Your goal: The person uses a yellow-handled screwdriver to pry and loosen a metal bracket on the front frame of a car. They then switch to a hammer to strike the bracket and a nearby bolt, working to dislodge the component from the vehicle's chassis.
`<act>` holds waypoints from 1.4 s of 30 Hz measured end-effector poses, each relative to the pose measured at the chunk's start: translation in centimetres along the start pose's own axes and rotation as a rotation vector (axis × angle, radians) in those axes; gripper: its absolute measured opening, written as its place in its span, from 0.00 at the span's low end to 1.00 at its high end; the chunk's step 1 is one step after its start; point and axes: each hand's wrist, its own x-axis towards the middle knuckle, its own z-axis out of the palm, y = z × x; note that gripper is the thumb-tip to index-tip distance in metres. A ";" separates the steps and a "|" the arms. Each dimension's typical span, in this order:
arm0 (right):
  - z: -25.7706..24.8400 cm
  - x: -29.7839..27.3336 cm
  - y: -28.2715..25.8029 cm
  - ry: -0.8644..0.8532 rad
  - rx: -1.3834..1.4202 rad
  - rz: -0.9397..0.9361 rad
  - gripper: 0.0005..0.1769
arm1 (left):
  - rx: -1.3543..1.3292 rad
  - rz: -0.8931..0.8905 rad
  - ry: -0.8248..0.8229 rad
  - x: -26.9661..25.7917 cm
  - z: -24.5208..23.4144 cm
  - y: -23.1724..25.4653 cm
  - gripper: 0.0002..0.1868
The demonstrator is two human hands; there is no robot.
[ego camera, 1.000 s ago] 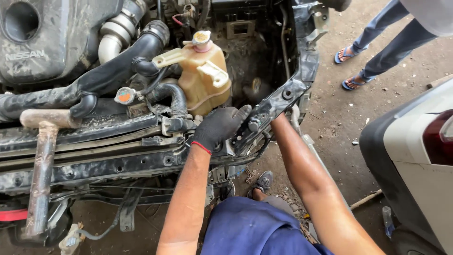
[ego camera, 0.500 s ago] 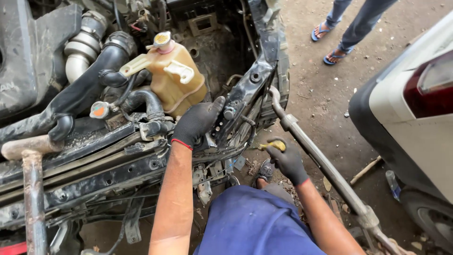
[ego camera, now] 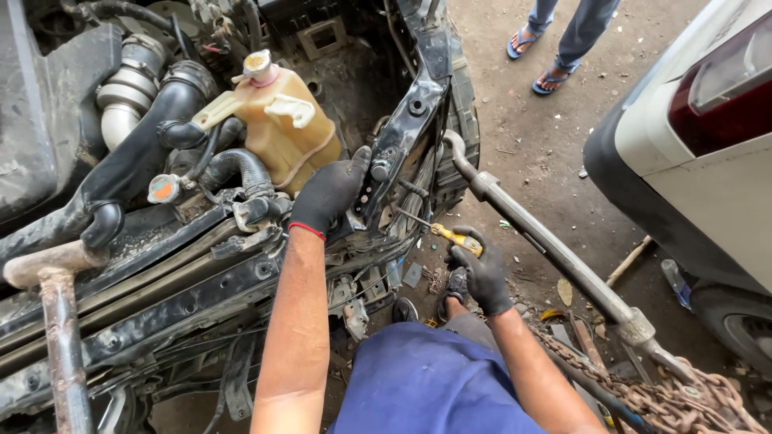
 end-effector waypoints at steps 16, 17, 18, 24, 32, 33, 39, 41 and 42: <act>1.2 0.5 16.6 -0.067 1.218 0.344 0.25 | -0.023 0.164 0.029 2.0 1.3 -2.8 0.41; 1.0 0.4 16.5 -0.054 1.217 0.318 0.25 | -0.021 0.192 0.023 2.0 1.4 -2.2 0.41; 1.4 0.4 16.6 -0.058 1.225 0.372 0.25 | -0.040 0.136 0.012 1.8 1.1 -2.0 0.41; 1.0 1.5 15.3 -0.100 1.088 0.465 0.26 | -0.016 0.057 -0.007 1.9 0.8 -1.6 0.40; 2.2 3.4 13.2 -0.294 0.397 0.576 0.27 | -0.114 0.121 0.214 -4.0 -0.8 1.3 0.29; 2.4 3.8 12.9 -0.302 0.296 0.561 0.27 | -0.188 0.314 0.378 -5.6 -1.0 1.6 0.28; 1.6 4.5 14.0 -0.294 0.158 0.478 0.24 | -0.231 0.474 0.516 -20.3 -5.3 9.2 0.25; 1.1 4.5 13.7 -0.291 0.143 0.467 0.22 | -0.220 0.463 0.522 -25.9 -6.1 11.1 0.24; 1.0 4.7 13.4 -0.274 0.143 0.471 0.21 | -0.212 0.458 0.530 -28.6 -6.5 12.1 0.24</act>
